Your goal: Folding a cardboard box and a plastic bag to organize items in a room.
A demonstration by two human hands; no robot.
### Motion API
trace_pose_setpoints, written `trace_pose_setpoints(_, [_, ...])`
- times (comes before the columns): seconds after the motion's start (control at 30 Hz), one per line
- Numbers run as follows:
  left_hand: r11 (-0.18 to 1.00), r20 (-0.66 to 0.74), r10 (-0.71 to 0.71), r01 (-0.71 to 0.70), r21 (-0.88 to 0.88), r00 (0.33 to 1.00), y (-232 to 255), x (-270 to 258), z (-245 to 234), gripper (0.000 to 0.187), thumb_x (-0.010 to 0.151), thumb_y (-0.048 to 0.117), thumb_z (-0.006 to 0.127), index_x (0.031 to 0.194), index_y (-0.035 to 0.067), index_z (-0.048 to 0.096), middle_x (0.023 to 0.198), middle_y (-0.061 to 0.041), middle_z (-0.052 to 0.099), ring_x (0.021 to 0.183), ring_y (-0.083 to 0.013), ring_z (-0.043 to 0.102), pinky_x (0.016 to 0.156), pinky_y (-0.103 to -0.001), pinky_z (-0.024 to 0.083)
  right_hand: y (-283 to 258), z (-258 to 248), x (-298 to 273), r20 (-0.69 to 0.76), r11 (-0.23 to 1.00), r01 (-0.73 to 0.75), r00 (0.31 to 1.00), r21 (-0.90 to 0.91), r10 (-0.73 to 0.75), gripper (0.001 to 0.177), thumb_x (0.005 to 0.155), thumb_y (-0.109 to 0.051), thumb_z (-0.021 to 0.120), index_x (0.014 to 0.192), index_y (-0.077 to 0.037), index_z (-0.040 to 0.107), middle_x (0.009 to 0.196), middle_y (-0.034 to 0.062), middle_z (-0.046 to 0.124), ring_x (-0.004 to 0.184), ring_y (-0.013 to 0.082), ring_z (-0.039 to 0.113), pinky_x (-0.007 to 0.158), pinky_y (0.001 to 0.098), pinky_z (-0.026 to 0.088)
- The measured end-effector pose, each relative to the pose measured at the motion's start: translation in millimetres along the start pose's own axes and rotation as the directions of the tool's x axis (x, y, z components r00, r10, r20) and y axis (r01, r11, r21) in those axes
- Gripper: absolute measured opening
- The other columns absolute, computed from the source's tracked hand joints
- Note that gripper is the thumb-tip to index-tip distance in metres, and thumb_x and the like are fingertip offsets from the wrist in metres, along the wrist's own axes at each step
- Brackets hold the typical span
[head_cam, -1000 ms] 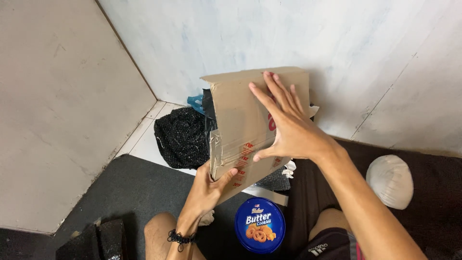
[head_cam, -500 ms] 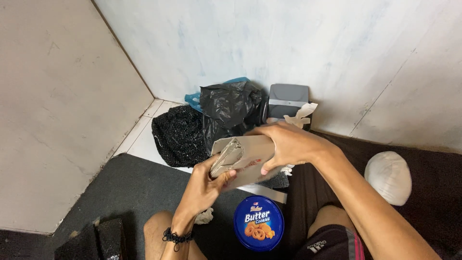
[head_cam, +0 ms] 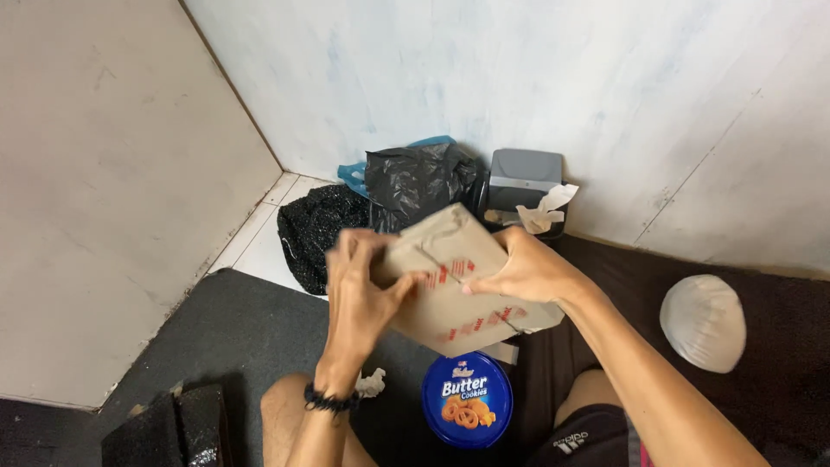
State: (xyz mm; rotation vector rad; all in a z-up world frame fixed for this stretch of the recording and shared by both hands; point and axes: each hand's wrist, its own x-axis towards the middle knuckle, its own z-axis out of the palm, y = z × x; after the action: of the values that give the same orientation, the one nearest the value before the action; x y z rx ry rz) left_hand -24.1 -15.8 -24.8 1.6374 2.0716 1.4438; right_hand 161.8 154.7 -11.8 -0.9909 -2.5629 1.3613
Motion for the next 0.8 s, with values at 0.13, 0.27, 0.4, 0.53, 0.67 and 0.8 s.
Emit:
trace_pose_setpoints(0.13, [0.936, -0.247, 0.201, -0.111, 0.334, 0.948, -0.9, 14.2, 11.2, 0.088, 0.065, 0.035, 0.099, 0.131, 0.004, 0.050, 0.127, -0.014, 0.055, 0.119, -0.0298, 0.050, 0.105, -0.046, 0.042, 13.2, 7.3, 7.3, -0.188, 0.985, -0.022, 0.981, 0.171, 0.054, 0.058, 0.060, -0.031, 0.093, 0.109, -0.004, 0.075, 0.104, 0.0158, 0.080, 0.092, 0.0245, 0.079, 0.087, 0.0393, 0.062])
trace_pose_setpoints(0.27, [0.998, -0.355, 0.068, -0.057, 0.039, 0.932, -2.7, 14.4, 17.6, 0.121, 0.068, 0.035, 0.098, 0.154, -0.006, 0.024, 0.149, -0.028, 0.035, 0.144, -0.0377, 0.031, 0.121, -0.052, 0.033, 28.1, 9.1, 10.9, -0.311, 0.925, 0.115, 0.950, 0.363, 0.003, 0.057, 0.063, -0.028, 0.090, 0.110, 0.000, 0.076, 0.105, 0.0180, 0.081, 0.095, 0.0260, 0.079, 0.088, 0.0418, 0.064])
trace_pose_setpoints(0.4, [0.967, -0.294, -0.190, 0.127, -0.219, 0.937, -28.5, 2.5, 21.8, 0.130, 0.063, 0.032, 0.096, 0.153, -0.007, 0.009, 0.151, -0.032, 0.025, 0.143, -0.0428, 0.028, 0.109, -0.053, 0.033, 41.0, 4.5, 4.7, -0.293, 0.795, 0.125, 0.954, 0.593, 0.068, 0.060, 0.068, -0.025, 0.087, 0.116, 0.006, 0.071, 0.109, 0.0228, 0.079, 0.099, 0.0281, 0.079, 0.090, 0.0410, 0.064])
trace_pose_setpoints(0.53, [0.546, 0.415, -0.544, 0.683, -0.485, 0.729, -37.0, -17.3, 20.9, 0.101, 0.066, 0.035, 0.086, 0.147, -0.003, 0.041, 0.125, -0.031, 0.068, 0.114, -0.0396, 0.072, 0.094, -0.044, 0.062, 36.2, 10.5, 0.1, -0.252, 0.728, 0.088, 0.960, 0.680, 0.119, 0.064, 0.071, -0.024, 0.084, 0.125, 0.004, 0.065, 0.113, 0.0238, 0.075, 0.101, 0.0282, 0.077, 0.088, 0.0420, 0.064])
trace_pose_setpoints(0.67, [0.461, 0.526, -0.412, 0.668, -0.585, 0.744, -39.4, -25.2, 20.6, 0.086, 0.071, 0.024, 0.087, 0.142, -0.011, 0.051, 0.126, -0.030, 0.069, 0.112, -0.0321, 0.071, 0.090, -0.039, 0.061, 35.8, 22.6, -2.5, -0.147, 0.646, -0.065, 0.952, 0.761, 0.268, 0.061, 0.074, -0.025, 0.082, 0.125, 0.005, 0.068, 0.111, 0.0235, 0.076, 0.095, 0.0311, 0.074, 0.076, 0.0493, 0.057])
trace_pose_setpoints(0.8, [0.424, 0.534, -0.467, 0.709, -0.564, 0.704, -40.9, -33.9, 4.4, 0.081, 0.072, 0.019, 0.084, 0.140, -0.010, 0.051, 0.122, -0.031, 0.070, 0.107, -0.0338, 0.073, 0.085, -0.041, 0.063, 29.1, 35.2, -2.6, -0.101, 0.596, -0.025, 0.979, 0.803, 0.178, 0.059, 0.072, -0.025, 0.082, 0.123, 0.004, 0.068, 0.111, 0.0184, 0.076, 0.097, 0.0264, 0.076, 0.081, 0.0457, 0.063])
